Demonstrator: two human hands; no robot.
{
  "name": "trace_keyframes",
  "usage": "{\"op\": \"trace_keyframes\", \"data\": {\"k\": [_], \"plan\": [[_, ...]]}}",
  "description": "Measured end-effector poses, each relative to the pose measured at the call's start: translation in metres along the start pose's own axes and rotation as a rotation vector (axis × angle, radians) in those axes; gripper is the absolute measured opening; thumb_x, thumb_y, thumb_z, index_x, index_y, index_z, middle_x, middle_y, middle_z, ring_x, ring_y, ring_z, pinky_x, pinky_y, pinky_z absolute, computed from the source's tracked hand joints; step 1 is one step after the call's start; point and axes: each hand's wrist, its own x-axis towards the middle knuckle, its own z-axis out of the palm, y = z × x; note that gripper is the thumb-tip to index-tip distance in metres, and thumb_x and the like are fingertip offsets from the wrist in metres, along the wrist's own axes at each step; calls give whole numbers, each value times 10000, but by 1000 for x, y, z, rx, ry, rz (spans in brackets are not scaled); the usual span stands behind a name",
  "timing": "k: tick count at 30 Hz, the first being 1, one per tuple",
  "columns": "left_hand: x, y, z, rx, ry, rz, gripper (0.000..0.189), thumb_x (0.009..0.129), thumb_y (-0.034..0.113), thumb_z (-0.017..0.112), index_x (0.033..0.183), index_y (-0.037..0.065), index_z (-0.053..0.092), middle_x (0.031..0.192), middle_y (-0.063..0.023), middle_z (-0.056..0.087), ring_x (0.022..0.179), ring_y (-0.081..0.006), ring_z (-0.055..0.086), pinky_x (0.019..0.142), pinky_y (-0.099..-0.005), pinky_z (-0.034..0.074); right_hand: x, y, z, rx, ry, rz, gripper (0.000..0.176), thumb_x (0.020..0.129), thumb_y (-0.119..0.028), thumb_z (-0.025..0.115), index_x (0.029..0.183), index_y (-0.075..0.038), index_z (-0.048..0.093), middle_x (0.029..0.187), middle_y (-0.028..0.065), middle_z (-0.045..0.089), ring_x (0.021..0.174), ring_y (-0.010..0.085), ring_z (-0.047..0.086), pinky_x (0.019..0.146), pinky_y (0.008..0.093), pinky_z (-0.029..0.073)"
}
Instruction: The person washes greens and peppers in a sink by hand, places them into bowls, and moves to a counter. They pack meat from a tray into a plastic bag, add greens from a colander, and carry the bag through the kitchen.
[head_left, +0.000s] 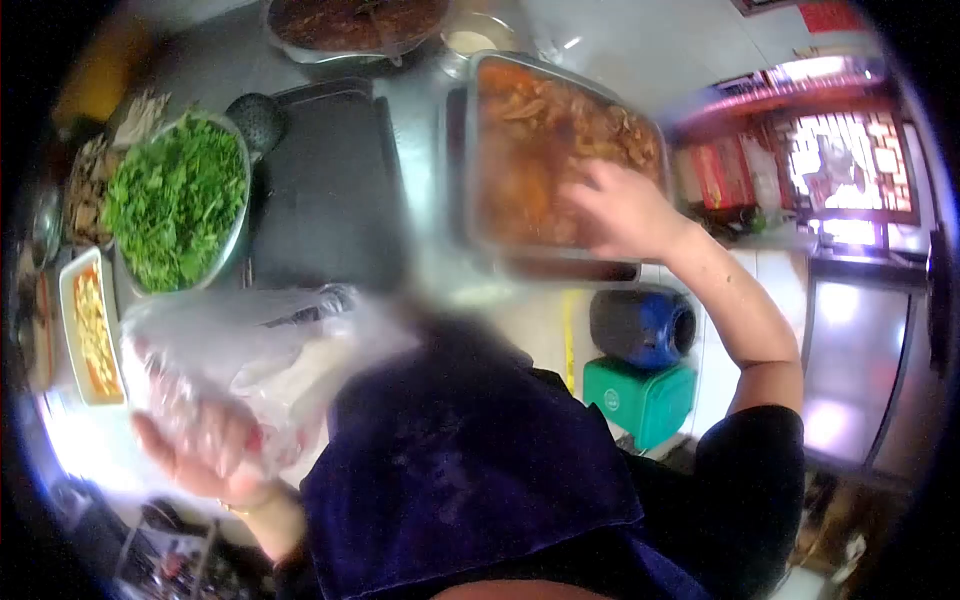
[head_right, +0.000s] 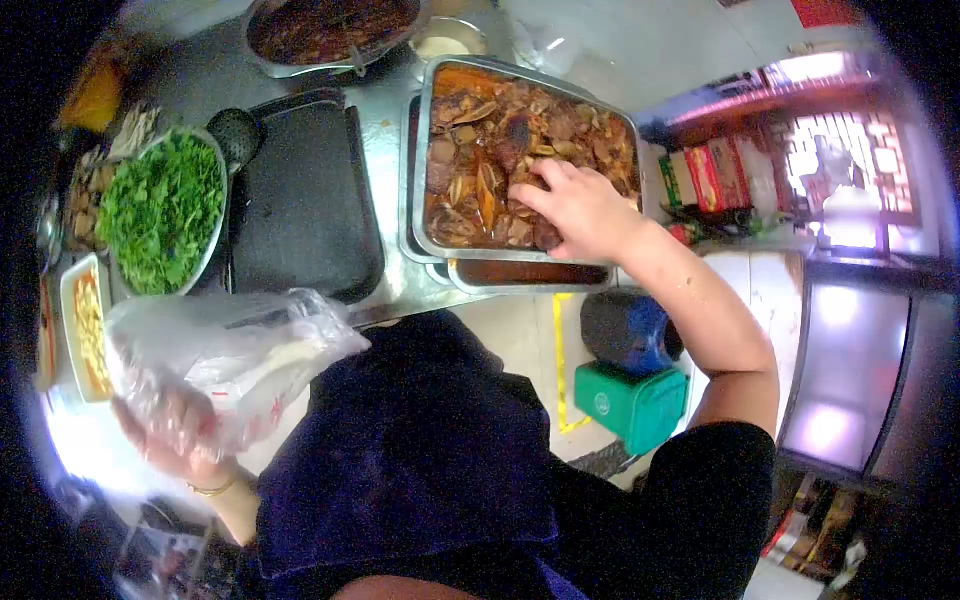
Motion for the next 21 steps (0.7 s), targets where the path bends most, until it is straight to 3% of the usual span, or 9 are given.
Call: {"op": "trace_keyframes", "data": {"k": [1, 2, 5, 7, 9, 11, 13, 21], "plan": [[7, 13, -3, 44, -158, -24, 574, 942, 342, 442, 1437, 183, 199, 1047, -114, 553, 469, -69, 391, 333, -183, 344, 1, -6, -4, 20, -35, 50, 738, 557, -133, 774, 1233, -175, 482, 1232, 176, 439, 1066, 358, 527, 865, 444, 468], [16, 16, 5, 69, -257, -60, 595, 933, 375, 449, 1436, 181, 198, 1082, -122, 551, 469, -69, 394, 335, -187, 347, 2, -10, -6, 37, -67, 91, 731, 568, -125, 763, 1239, -181, 477, 1238, 177, 435, 1057, 359, 535, 847, 446, 480], [30, 26, 6, 57, -280, -78, 603, 906, 437, 467, 1403, 152, 280, 1123, -125, 552, 513, -72, 415, 363, -199, 363, 4, -14, -4, -15, -30, 127, 718, 593, -112, 738, 1251, -202, 465, 1252, 182, 422, 1007, 361, 566, 773, 441, 516], [43, 14, -5, 24, -132, -68, 561, 914, 410, 469, 1377, 124, 334, 1019, -88, 576, 537, -73, 410, 396, -195, 363, 4, -16, 1, -54, 5, 132, 707, 601, -111, 730, 1250, -212, 470, 1249, 182, 428, 974, 356, 582, 742, 434, 525], [59, 1, -44, 124, -69, -208, 544, 911, 311, 511, 1367, 60, 354, 794, -12, 517, 579, -72, 426, 453, -192, 345, 2, -18, 8, -78, 33, 154, 685, 610, -103, 716, 1243, -215, 480, 1237, 181, 437, 936, 352, 596, 718, 429, 531], [70, -20, -79, 581, 316, -126, 526, 906, 253, 540, 1366, 70, 362, 787, 13, 517, 578, -57, 420, 459, -180, 342, 2, -18, 14, -91, 56, 186, 652, 621, -88, 696, 1229, -212, 494, 1216, 178, 449, 891, 349, 608, 699, 426, 532], [68, -28, -91, 725, 388, -180, 518, 891, 212, 569, 1354, 72, 382, 761, 28, 512, 576, -51, 428, 474, -170, 365, 0, -20, 9, -37, 45, 214, 616, 629, -69, 675, 1207, -204, 510, 1195, 179, 459, 863, 349, 609, 684, 428, 530], [72, -36, -85, 616, 354, -233, 522, 903, 285, 549, 1351, 70, 388, 729, 50, 514, 612, -40, 462, 520, -182, 386, 6, -9, 23, -22, 113, 117, 520, 650, -47, 638, 1145, -170, 537, 1130, 198, 474, 669, 340, 619, 597, 423, 523]]}}
